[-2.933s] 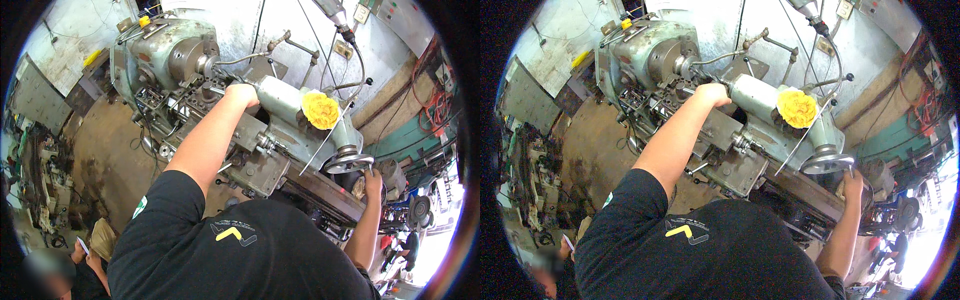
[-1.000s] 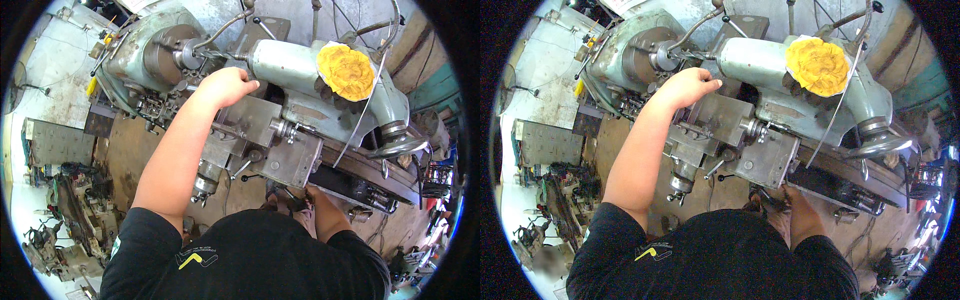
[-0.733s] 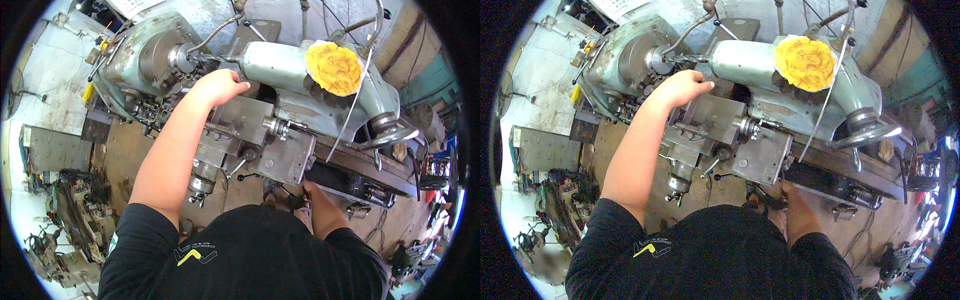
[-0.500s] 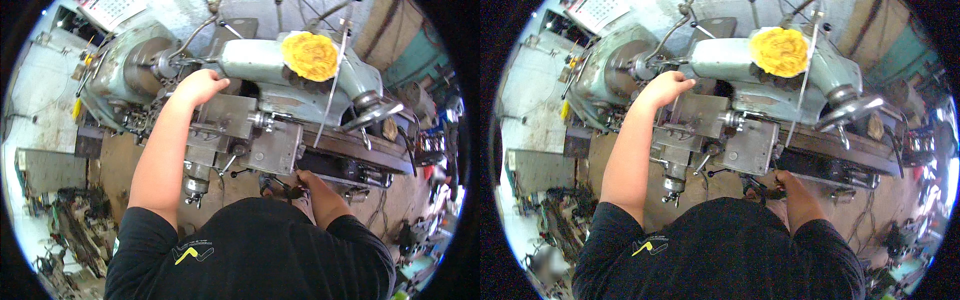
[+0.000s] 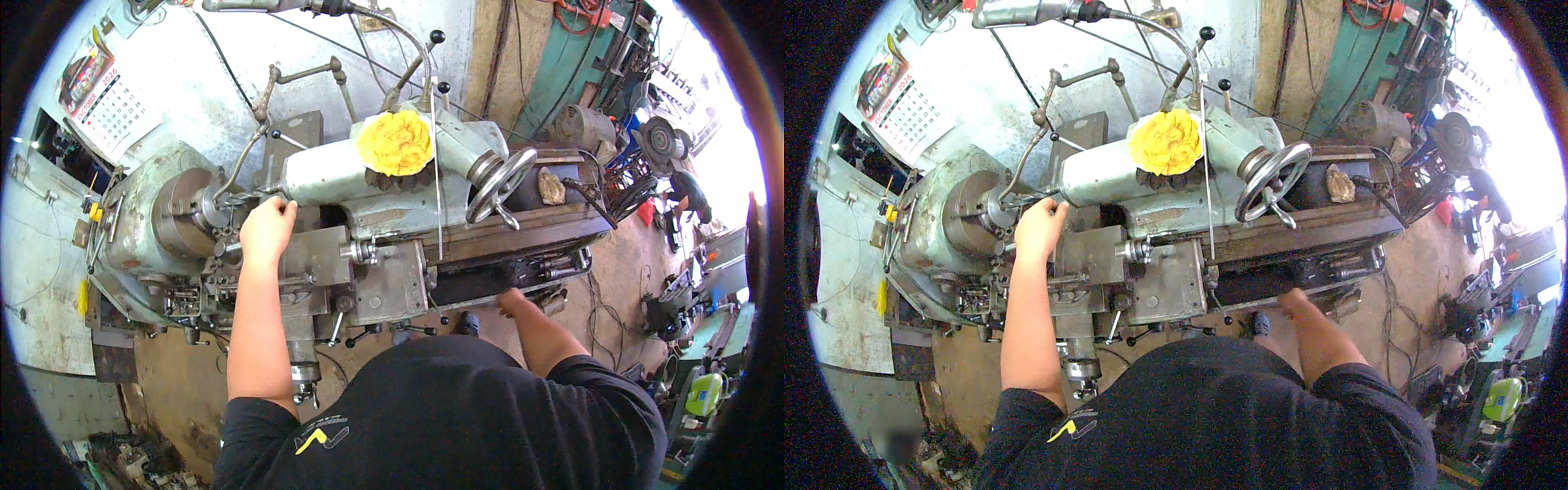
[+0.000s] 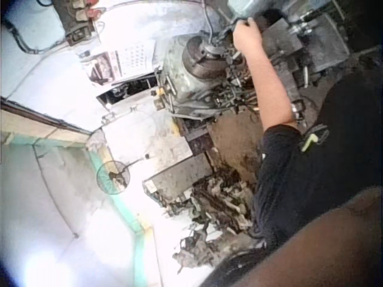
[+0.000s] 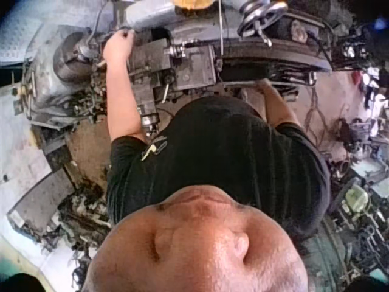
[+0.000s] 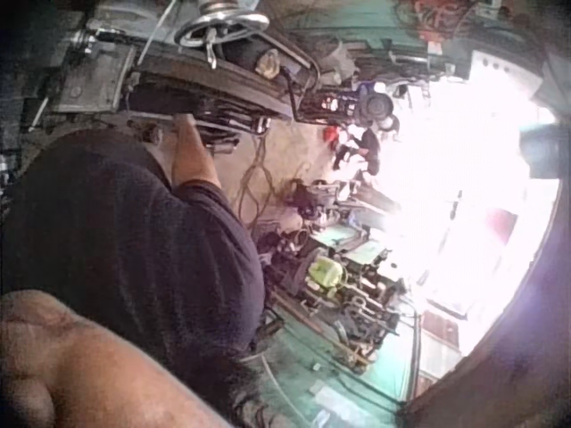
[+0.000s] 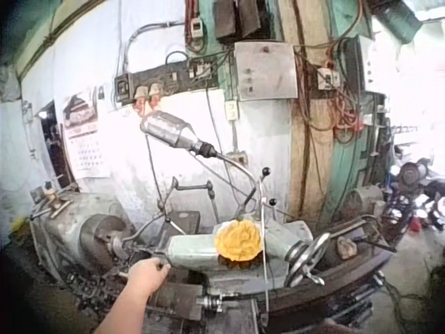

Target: The person operates a metal lathe, adjusting the tool post and tailstock while machining a cylindrical metal workpiece. They use a vernier caliper to measure the workpiece and a cloth to wipe the machine bed and workpiece.

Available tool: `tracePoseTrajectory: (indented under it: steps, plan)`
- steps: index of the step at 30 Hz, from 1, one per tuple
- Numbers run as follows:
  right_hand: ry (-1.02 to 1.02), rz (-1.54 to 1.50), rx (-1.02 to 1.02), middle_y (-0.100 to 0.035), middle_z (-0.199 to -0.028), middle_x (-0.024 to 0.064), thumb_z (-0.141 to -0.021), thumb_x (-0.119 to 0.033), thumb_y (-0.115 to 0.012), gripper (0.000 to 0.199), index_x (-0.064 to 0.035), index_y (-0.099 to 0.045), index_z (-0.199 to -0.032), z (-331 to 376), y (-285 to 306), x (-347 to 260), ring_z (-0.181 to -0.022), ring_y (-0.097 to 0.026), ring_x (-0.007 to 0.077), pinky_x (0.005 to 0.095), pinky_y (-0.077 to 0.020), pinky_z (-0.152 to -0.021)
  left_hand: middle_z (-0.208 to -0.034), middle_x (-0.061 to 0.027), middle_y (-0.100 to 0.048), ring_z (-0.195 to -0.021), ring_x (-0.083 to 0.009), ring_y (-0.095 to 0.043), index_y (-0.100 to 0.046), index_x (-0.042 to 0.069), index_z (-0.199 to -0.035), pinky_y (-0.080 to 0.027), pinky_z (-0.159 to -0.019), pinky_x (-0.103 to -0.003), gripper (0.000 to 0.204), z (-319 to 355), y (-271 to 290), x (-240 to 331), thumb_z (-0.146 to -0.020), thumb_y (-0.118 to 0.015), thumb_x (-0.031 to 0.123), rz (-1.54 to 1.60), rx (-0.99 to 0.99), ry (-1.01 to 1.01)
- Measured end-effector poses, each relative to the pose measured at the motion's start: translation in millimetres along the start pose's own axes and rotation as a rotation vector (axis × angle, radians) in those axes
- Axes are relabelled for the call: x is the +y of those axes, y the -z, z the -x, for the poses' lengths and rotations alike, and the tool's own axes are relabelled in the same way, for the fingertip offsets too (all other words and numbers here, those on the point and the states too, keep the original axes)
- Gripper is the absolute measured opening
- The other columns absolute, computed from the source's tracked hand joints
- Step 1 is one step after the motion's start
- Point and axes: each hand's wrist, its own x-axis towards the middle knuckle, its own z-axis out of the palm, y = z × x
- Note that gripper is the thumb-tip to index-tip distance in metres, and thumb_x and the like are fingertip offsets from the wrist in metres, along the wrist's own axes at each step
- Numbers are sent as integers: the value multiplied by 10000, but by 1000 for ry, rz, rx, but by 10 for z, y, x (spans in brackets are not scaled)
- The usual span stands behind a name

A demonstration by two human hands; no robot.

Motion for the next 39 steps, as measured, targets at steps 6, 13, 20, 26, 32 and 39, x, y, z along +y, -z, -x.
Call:
tracePoseTrajectory:
  steps: [6, 13, 20, 26, 32, 39]
  plan:
    - [-2, -532, 436, -621, -910, 70, -895, -342, -590, 243, -118, -676, -934, 7, 1460, 428, -776, -606, 233, 394, -512, -644, -921, -177, -712, -922, -379, -678, -680, 63, -952, -526, -808, -474, 340, 14, -76, -9, -943, -577, 387, -47, 114, -2]
    - [596, -1112, 620, -593, -692, 49, -909, -241, -593, 184, -69, -629, -856, 755, 3479, -1298, -524, -548, 170, 313, -425, -454, -903, -215, -704, -883, -414, -676, -663, 49, -926, -525, -797, -516, 335, 7, -137, 110, -937, -556, 367, -146, 218, 117]
    - [840, -629, 190, -587, -828, 85, -891, -404, -620, 391, -32, -613, -1012, 863, 4148, -3841, -680, -562, 196, 346, -453, -546, -787, -239, -662, -769, -467, -643, -583, 47, -827, -508, -676, -555, 327, -51, -242, 160, -946, -544, 349, -191, 380, 244]
    - [915, -560, 286, -677, -954, 192, -881, -477, -615, 527, 14, -669, -1066, 533, 4100, -5201, -770, -639, 287, 442, -496, -656, -773, -219, -655, -763, -447, -636, -561, 23, -817, -492, -673, -527, 310, -113, -276, 165, -937, -570, 309, -276, 353, 281]
    - [799, -820, -163, -693, -1078, 125, -936, -318, -579, 333, -73, -611, -1159, 359, 4068, -5475, -842, -680, 238, 403, -530, -678, -801, -214, -665, -773, -440, -638, -592, 25, -838, -495, -677, -505, 294, -125, -299, 184, -927, -589, 306, -260, 379, 332]
    - [843, -724, -137, -554, -748, 94, -919, -236, -532, 183, -62, -587, -925, 193, 4100, -5501, -602, -543, 234, 403, -497, -560, -801, -232, -665, -788, -453, -645, -582, 47, -829, -503, -689, -540, 274, -118, -287, 158, -908, -582, 309, -290, 385, 330]
